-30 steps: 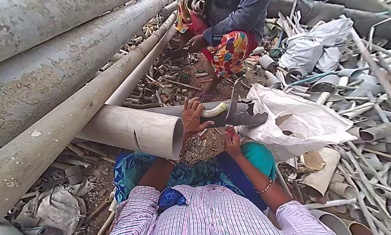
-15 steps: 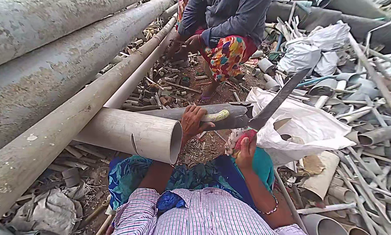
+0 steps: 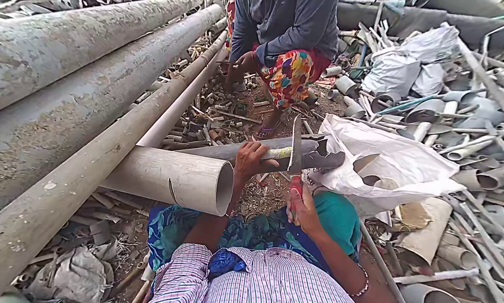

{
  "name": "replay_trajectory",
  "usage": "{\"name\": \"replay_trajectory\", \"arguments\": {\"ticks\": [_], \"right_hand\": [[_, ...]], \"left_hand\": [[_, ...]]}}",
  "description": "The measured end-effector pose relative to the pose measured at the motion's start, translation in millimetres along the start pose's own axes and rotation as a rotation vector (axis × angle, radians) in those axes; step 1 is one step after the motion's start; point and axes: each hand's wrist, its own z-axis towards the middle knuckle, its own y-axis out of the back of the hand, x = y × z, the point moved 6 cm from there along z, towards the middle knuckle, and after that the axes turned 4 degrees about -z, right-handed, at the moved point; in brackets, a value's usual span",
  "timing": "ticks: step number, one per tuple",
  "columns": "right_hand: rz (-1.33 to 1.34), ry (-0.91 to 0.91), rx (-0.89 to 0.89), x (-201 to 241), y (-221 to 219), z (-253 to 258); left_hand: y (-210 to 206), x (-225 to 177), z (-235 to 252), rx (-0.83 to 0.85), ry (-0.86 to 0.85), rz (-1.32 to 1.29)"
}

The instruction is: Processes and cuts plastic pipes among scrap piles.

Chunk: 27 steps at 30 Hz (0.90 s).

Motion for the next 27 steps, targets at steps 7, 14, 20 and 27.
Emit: {"name": "replay_trajectory", "arguments": {"ticks": [7, 14, 20, 27], "right_hand": [[-0.01, 0.416, -0.218, 40, 23, 0], [-0.353, 0.343, -0.042, 29, 7, -12], [-0.81, 0.468, -0.154, 21, 3, -23], [-0.807, 0.696, -0.394, 39, 16, -29]], "left_hand": [[0, 1, -1, 0.028, 0.045, -0.003], [0, 5, 3, 0.029, 0.076, -0.013], [2, 2, 1, 0.048, 0.083, -0.039], [-1, 4, 0, 0.001, 0.026, -0.005]]}}
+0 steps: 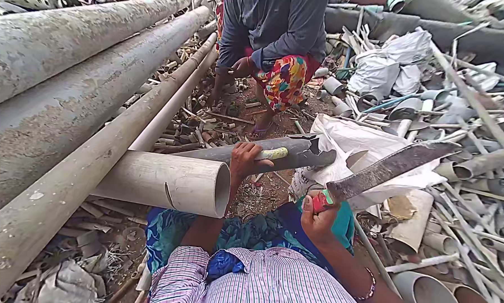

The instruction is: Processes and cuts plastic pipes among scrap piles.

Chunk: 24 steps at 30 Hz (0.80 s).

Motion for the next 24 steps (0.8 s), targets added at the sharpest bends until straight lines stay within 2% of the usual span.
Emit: {"name": "replay_trajectory", "arguments": {"ticks": [1, 3, 4, 7, 8, 9, 11, 12, 16, 18, 19, 20, 21, 24], "right_hand": [[-0.063, -0.017, 0.096, -6, -9, -5], [-0.07, -0.171, 0.401, -19, -27, -12], [-0.068, -0.178, 0.407, -16, -26, -11], [-0.065, 0.023, 0.122, 1, -5, 1], [-0.096, 0.038, 0.109, 0, -6, 0], [-0.143, 0.017, 0.156, -6, -12, -3], [-0.155, -0.196, 0.476, -24, -28, -8], [-0.165, -0.23, 0.518, -25, -28, -8], [-0.133, 0.037, 0.181, -2, -9, 2], [-0.162, -0.017, 0.317, -13, -23, -4], [-0.161, -0.134, 0.47, -23, -32, -8], [-0.162, -0.186, 0.528, -29, -36, -10], [-0.158, -0.17, 0.508, -28, -34, -4], [-0.091, 0.033, 0.228, -2, -10, 10]], "left_hand": [[0, 0, 0, 0.007, 0.0, -0.008], [-1, 0, -2, 0.018, 0.003, -0.017], [0, 1, -2, 0.026, 0.007, -0.023], [-1, 0, 0, 0.014, 0.014, -0.026], [0, 0, 0, 0.021, 0.018, -0.026], [0, 0, 0, 0.034, 0.026, -0.031], [-1, -1, -2, 0.048, 0.042, -0.039], [0, 0, -2, 0.051, 0.04, -0.034], [0, 0, 1, 0.038, 0.028, -0.031], [1, -1, 3, 0.052, 0.035, -0.032], [2, -2, 3, 0.064, 0.05, -0.038], [2, -3, 1, 0.071, 0.06, -0.041], [1, -2, 4, 0.061, 0.06, -0.036], [1, -1, 2, 0.029, 0.038, -0.029]]}}
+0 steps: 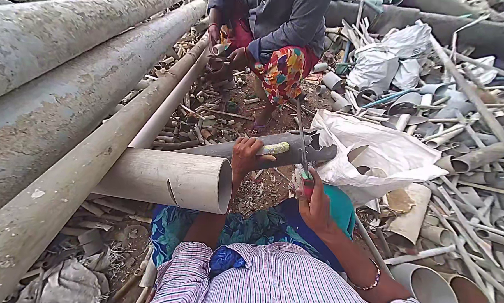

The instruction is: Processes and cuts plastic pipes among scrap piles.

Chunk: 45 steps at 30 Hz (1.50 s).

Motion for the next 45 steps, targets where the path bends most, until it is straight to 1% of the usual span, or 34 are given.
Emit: {"name": "replay_trajectory", "arguments": {"ticks": [2, 4, 5, 6, 7, 9, 10, 11, 12, 14, 15, 16, 18, 19, 20, 21, 22, 23, 24, 27, 28, 29, 31, 32, 33, 34, 36, 37, 38, 40, 41, 42, 43, 45], "right_hand": [[0.027, 0.067, -0.048, 4, 2, 0], [0.006, -0.022, 0.127, -8, -19, -10], [0.03, -0.142, 0.282, -15, -28, -15], [0.029, -0.203, 0.325, -17, -30, -16], [0.017, -0.198, 0.28, -13, -24, -11], [0.031, -0.081, 0.096, 1, -4, -7], [0.086, -0.037, 0.046, 5, 0, -7], [0.158, -0.051, 0.066, 3, -4, -8], [0.247, -0.144, 0.164, -4, -14, -12], [0.374, -0.48, 0.482, -25, -34, -19], [0.406, -0.552, 0.485, -26, -35, -20], [0.427, -0.498, 0.406, -24, -29, -14], [0.478, -0.179, 0.203, -5, -13, -10], [0.517, -0.077, 0.162, 1, -11, -12], [0.575, -0.083, 0.184, 1, -17, -15], [0.671, -0.204, 0.264, -2, -28, -18], [0.761, -0.433, 0.379, -7, -39, -20], [0.796, -0.601, 0.426, -10, -44, -21], [0.808, -0.637, 0.395, -7, -40, -19], [0.776, -0.273, 0.185, 5, -17, -6], [0.763, -0.249, 0.188, 4, -19, -6], [0.781, -0.352, 0.263, 0, -28, -9], [0.845, -0.75, 0.484, -8, -44, -15], [0.864, -0.824, 0.522, -4, -42, -12], [0.86, -0.784, 0.519, 1, -33, -2], [0.845, -0.658, 0.472, 12, -23, -2], [0.759, -0.316, 0.287, 21, -11, 3], [0.761, -0.284, 0.242, 18, -14, 3], [0.821, -0.398, 0.28, 10, -23, -1], [0.926, -0.841, 0.431, -6, -41, -10], [0.941, -0.925, 0.453, -4, -39, -8], [0.939, -0.867, 0.442, 0, -29, 3], [0.921, -0.711, 0.398, 8, -18, 3], [0.761, -0.308, 0.23, 15, -3, 10]], "left_hand": [[-1, 1, 1, -0.025, -0.021, 0.011], [1, -2, 2, 0.013, 0.013, -0.01], [2, -4, 2, 0.03, 0.029, -0.016], [2, -3, 1, 0.041, 0.033, -0.012], [1, -1, 4, 0.031, 0.026, 0.001], [1, -2, 2, 0.026, 0.032, -0.003], [2, -2, 2, 0.03, 0.035, -0.011], [3, -3, 3, 0.035, 0.04, -0.018], [4, -3, 3, 0.04, 0.041, -0.021], [3, -5, 0, 0.038, 0.035, -0.022], [3, -4, -1, 0.031, 0.026, -0.019], [1, -1, 3, 0.009, 0.015, -0.012], [2, -1, 3, 0.006, 0.015, -0.011], [4, -3, 2, 0.017, 0.021, -0.012], [6, -6, 0, 0.032, 0.028, -0.009], [7, -7, -1, 0.051, 0.03, -0.005], [7, -8, -1, 0.059, 0.033, -0.005], [6, -8, -1, 0.061, 0.034, -0.01], [6, -7, 0, 0.054, 0.028, -0.015], [3, -3, 1, 0.014, 0.019, -0.022], [3, -3, 1, 0.017, 0.021, -0.024], [4, -4, 1, 0.027, 0.026, -0.029], [3, -6, 0, 0.043, 0.022, -0.034], [3, -4, 2, 0.03, 0.009, -0.027], [1, -1, 5, 0.004, 0.004, -0.024], [2, -3, 1, 0.013, 0.013, -0.033], [5, -4, 2, 0.024, 0.026, -0.043], [4, -4, 2, 0.025, 0.026, -0.04], [4, -5, 1, 0.03, 0.022, -0.039], [2, -6, -1, 0.038, 0.013, -0.038], [3, -5, 0, 0.034, 0.008, -0.037], [1, -2, 6, 0.005, 0.003, -0.028], [2, -4, 2, 0.017, 0.014, -0.04], [1, -3, 2, 0.022, 0.019, -0.051]]}}
